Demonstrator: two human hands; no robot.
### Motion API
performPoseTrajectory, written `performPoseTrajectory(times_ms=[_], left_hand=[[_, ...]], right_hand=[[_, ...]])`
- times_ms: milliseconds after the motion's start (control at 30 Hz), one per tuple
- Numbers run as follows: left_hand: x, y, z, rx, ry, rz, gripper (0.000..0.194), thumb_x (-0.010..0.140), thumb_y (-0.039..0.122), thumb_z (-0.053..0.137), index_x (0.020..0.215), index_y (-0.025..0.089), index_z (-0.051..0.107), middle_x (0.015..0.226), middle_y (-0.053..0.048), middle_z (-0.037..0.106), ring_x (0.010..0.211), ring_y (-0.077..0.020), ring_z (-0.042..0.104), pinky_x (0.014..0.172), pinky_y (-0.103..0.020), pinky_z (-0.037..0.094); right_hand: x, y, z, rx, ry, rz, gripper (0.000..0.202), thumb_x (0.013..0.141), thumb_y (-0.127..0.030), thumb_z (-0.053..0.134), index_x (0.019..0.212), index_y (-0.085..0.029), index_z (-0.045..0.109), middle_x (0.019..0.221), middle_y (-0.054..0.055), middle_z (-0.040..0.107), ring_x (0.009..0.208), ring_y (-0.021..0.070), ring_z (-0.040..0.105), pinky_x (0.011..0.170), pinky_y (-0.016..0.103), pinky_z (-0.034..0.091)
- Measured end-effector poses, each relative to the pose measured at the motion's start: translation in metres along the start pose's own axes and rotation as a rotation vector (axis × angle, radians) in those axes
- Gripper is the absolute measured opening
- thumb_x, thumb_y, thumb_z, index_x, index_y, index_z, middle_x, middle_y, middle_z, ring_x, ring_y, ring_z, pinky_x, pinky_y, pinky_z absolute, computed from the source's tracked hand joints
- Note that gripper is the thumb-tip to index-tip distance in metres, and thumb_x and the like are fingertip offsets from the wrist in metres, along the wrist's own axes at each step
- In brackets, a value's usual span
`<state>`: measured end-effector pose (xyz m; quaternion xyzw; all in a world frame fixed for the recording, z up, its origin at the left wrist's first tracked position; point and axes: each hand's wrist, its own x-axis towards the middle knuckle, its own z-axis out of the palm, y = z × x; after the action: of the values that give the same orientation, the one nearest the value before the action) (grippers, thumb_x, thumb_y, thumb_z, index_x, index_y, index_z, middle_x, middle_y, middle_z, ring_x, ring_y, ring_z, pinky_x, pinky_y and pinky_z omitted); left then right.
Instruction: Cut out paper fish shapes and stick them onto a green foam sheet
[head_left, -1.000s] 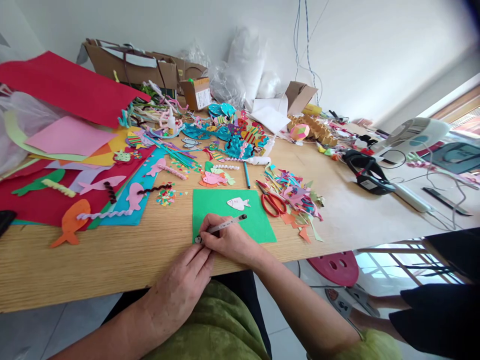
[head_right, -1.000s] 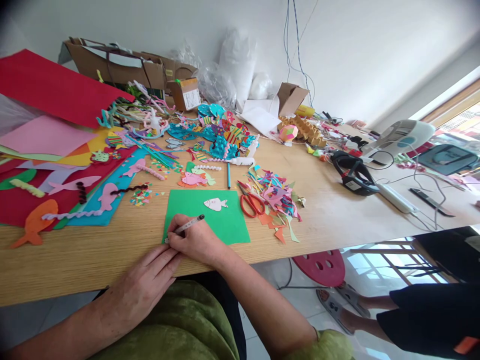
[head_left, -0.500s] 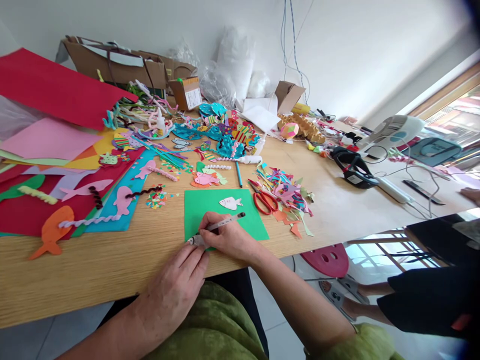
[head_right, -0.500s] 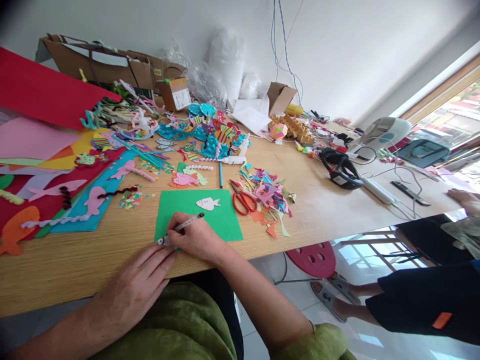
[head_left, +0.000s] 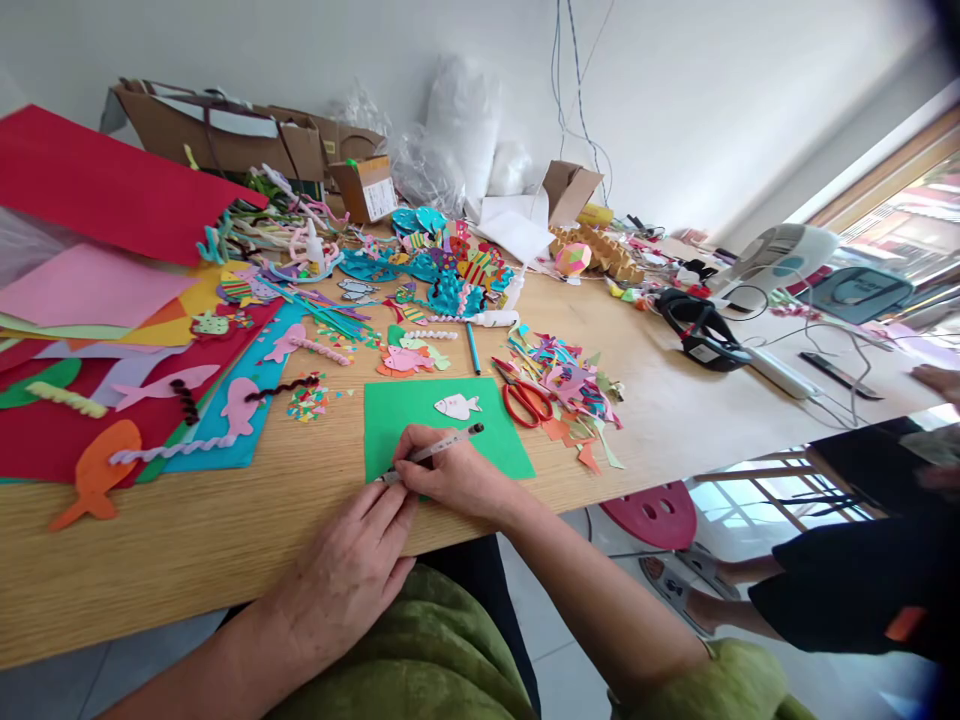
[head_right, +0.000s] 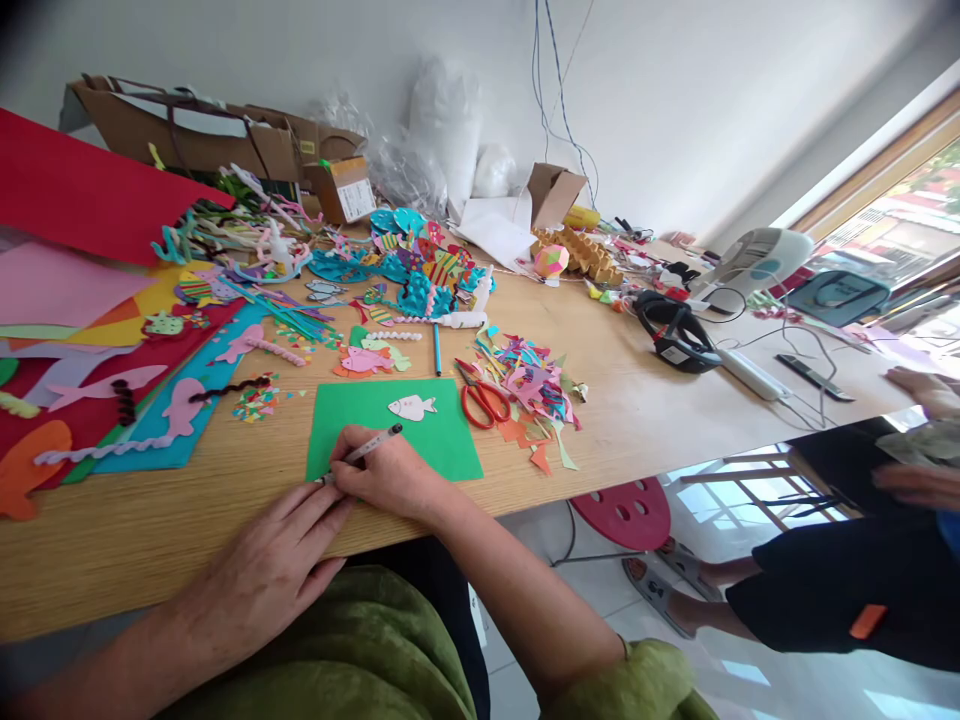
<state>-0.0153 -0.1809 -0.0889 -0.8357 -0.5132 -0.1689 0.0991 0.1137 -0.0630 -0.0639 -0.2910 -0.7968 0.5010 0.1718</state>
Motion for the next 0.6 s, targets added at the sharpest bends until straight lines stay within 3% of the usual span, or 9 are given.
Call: performPoseTrajectory(times_ms=[233, 600], left_hand=[[0.0009, -0.0009, 0.0016, 0.034, 0.072, 0.041, 0.038, 0.083, 0.015, 0.044, 0.113, 0.004, 0.064, 0.112, -0.014, 0.070, 0.104, -0.0265, 0.062, 0.094, -0.039, 0.046], [0.0022, -0.0001, 0.0009, 0.002, 0.058, 0.013, 0.038, 0.080, 0.014, 0.047, 0.112, 0.004, 0.066, 0.113, -0.013, 0.070, 0.105, -0.0264, 0.061, 0.094, -0.037, 0.045]], right_hand=[[-0.0009, 0.0013, -0.0027, 0.002, -0.003, 0.001, 0.011, 0.077, -0.009, 0.055, 0.072, -0.018, 0.052, 0.062, -0.005, 0.052, 0.057, 0.0094, 0.046, 0.051, 0.019, 0.035], [-0.0057, 0.0062, -0.0086, 0.025, 0.037, 0.012, 0.012, 0.078, -0.009, 0.053, 0.072, -0.018, 0.051, 0.058, -0.006, 0.051, 0.052, 0.0082, 0.044, 0.049, 0.018, 0.034]])
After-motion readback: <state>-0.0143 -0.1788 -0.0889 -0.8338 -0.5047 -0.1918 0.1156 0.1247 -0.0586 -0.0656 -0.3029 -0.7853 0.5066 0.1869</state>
